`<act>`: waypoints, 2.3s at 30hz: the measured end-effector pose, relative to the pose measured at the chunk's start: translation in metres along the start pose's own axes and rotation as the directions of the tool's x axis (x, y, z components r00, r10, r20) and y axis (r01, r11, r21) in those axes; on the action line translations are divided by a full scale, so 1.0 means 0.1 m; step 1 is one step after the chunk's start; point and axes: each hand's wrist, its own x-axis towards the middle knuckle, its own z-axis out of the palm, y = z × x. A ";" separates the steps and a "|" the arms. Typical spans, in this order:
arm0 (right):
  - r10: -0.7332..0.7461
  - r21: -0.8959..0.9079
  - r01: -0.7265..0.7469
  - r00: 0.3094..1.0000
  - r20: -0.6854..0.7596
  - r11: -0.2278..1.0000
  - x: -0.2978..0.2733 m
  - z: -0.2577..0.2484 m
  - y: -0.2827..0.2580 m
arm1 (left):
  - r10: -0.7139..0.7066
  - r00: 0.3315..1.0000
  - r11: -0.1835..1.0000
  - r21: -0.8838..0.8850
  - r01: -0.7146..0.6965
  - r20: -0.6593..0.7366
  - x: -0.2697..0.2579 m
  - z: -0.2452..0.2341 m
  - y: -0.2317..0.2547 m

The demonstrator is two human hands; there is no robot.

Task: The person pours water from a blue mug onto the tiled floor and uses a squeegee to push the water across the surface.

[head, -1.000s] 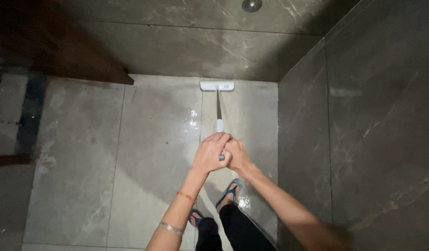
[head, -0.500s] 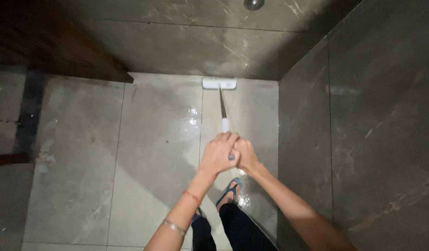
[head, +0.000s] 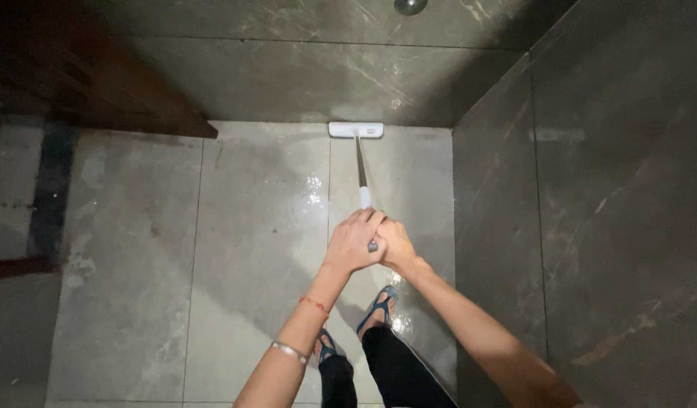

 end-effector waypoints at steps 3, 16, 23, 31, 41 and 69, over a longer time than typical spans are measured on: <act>0.038 -0.020 -0.038 0.999 0.030 0.999 -0.19 -0.02 0.00 | -0.032 0.998 0.999 -0.010 0.032 0.050 -0.11 -0.11 0.17; -0.046 -0.024 0.045 0.998 -0.041 0.999 -0.25 0.18 0.18 | 0.031 0.999 0.999 0.022 -0.030 -0.025 -0.19 0.14 0.05; -0.019 0.002 0.019 0.999 -0.031 1.000 -0.66 -0.07 0.05 | -0.043 0.996 0.999 0.029 0.041 0.075 -0.41 0.04 0.47; 0.011 -0.022 -0.010 0.999 0.038 1.000 -0.18 -0.06 0.17 | 0.032 0.990 0.997 0.075 -0.022 -0.136 -0.13 0.35 0.03; -0.053 -0.053 0.053 0.999 0.007 0.997 -0.60 -0.14 -0.05 | 0.033 0.999 0.999 0.033 -0.033 -0.009 -0.44 0.12 0.34; -0.057 0.066 0.054 0.998 0.040 0.996 -0.78 0.14 -0.52 | 0.092 0.995 0.995 -0.029 -0.093 -0.043 -1.00 0.11 0.04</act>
